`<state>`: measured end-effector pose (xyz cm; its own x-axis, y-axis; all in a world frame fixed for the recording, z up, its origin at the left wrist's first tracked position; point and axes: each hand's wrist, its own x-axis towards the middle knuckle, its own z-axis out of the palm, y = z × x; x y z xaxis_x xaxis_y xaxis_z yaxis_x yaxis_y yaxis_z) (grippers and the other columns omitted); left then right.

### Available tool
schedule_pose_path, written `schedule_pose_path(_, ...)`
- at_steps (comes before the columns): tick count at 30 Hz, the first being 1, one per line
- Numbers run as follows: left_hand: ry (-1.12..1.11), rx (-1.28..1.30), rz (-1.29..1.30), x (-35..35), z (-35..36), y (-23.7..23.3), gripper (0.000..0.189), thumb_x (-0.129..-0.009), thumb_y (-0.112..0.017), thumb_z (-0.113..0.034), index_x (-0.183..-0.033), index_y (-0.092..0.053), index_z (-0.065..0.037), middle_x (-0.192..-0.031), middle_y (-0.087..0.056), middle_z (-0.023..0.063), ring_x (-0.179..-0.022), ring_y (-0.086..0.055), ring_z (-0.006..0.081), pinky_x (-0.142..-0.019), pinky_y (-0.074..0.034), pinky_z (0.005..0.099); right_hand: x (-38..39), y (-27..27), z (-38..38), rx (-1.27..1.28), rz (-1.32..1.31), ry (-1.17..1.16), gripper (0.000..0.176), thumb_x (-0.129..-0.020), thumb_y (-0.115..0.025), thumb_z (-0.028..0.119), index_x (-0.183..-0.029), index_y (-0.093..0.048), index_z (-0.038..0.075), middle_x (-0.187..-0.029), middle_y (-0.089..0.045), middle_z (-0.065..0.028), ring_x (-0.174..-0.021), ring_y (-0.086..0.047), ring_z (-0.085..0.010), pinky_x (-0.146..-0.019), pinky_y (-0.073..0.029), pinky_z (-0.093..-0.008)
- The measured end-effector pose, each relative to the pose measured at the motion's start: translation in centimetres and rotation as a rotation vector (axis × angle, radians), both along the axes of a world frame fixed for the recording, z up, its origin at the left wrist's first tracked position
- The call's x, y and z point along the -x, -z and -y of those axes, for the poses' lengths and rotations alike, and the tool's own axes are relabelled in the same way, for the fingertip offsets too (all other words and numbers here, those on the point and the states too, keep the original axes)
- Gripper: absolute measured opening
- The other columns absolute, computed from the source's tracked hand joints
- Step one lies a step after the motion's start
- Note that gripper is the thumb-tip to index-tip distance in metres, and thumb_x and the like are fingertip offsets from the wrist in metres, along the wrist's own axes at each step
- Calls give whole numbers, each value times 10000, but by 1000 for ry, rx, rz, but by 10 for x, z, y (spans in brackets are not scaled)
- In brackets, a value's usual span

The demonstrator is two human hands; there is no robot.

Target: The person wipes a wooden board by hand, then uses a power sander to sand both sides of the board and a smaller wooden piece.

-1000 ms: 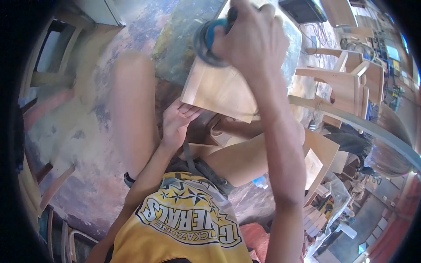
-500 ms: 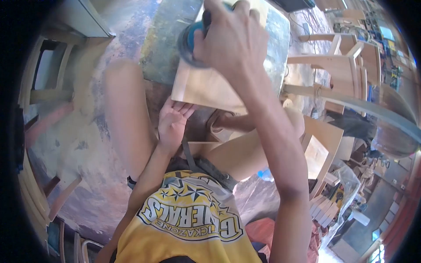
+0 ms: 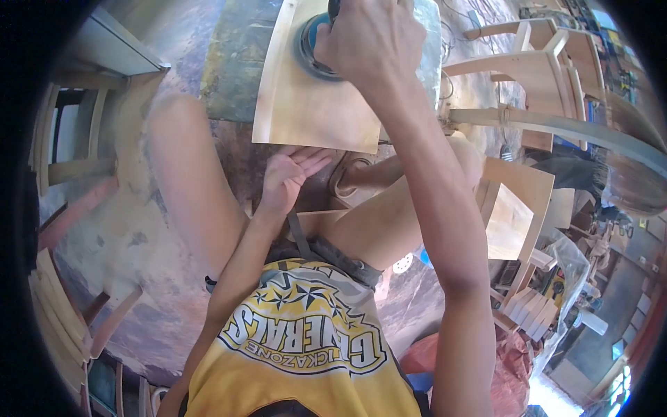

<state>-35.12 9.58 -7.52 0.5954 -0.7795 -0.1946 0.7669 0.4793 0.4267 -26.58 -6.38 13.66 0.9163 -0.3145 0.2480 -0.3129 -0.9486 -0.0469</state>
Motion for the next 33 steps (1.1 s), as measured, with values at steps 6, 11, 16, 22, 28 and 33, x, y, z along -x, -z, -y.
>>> schedule_pose_path(6, -268, 84, -97, -2, -1, 20, 593, -806, -533, -50, -1360, -497, 158, -1341, -604, 325, -1295, -592, 437, -1155, -441, 560, 13, -2, -10, -66, -42, 25, 332, -750, -759, 173, -1012, -588, 60, -952, -621, -253, -911, -636, -451, -778, -508, -530)
schedule_pose_path(11, -149, 104, 17, 2, 6, 22, 558, -811, -510, -24, -1329, -499, 181, -1307, -616, 338, -1275, -602, 454, -1126, -467, 586, 3, 2, 17, 22, -4, 67, 284, -759, -752, 169, -960, -590, 51, -891, -628, -226, -887, -638, -435, -766, -511, -521)
schedule_pose_path(16, -44, 129, -22, 3, 13, 17, 532, -808, -508, 4, -1307, -497, 189, -1345, -582, 351, -1312, -579, 437, -1152, -449, 536, 42, 0, -4, 26, -73, 60, 375, -756, -806, 245, -1061, -634, 113, -950, -643, -181, -901, -663, -393, -784, -524, -492)
schedule_pose_path(22, 152, 108, 52, 14, 19, 11, 576, -806, -511, 1, -1350, -473, 185, -1401, -548, 341, -1353, -547, 410, -1180, -419, 475, 59, 1, 25, -63, 28, 40, 352, -755, -790, 226, -1024, -634, 60, -945, -647, -218, -926, -649, -412, -782, -514, -511)
schedule_pose_path(28, 158, 94, 162, 13, 23, 21, 682, -808, -523, -77, -1436, -414, 164, -1453, -517, 329, -1391, -510, 403, -1206, -376, 496, 68, 9, 52, 194, 26, 77, 469, -756, -838, 339, -1157, -657, 178, -1017, -658, -162, -913, -674, -386, -802, -537, -479)
schedule_pose_path(33, 197, 87, 117, 20, 23, 14, 730, -787, -511, -82, -1463, -386, 161, -1494, -481, 332, -1429, -461, 426, -1230, -329, 518, 84, 14, 36, 78, 5, 73, 461, -755, -836, 333, -1157, -663, 189, -1012, -664, -163, -925, -683, -377, -782, -548, -475)
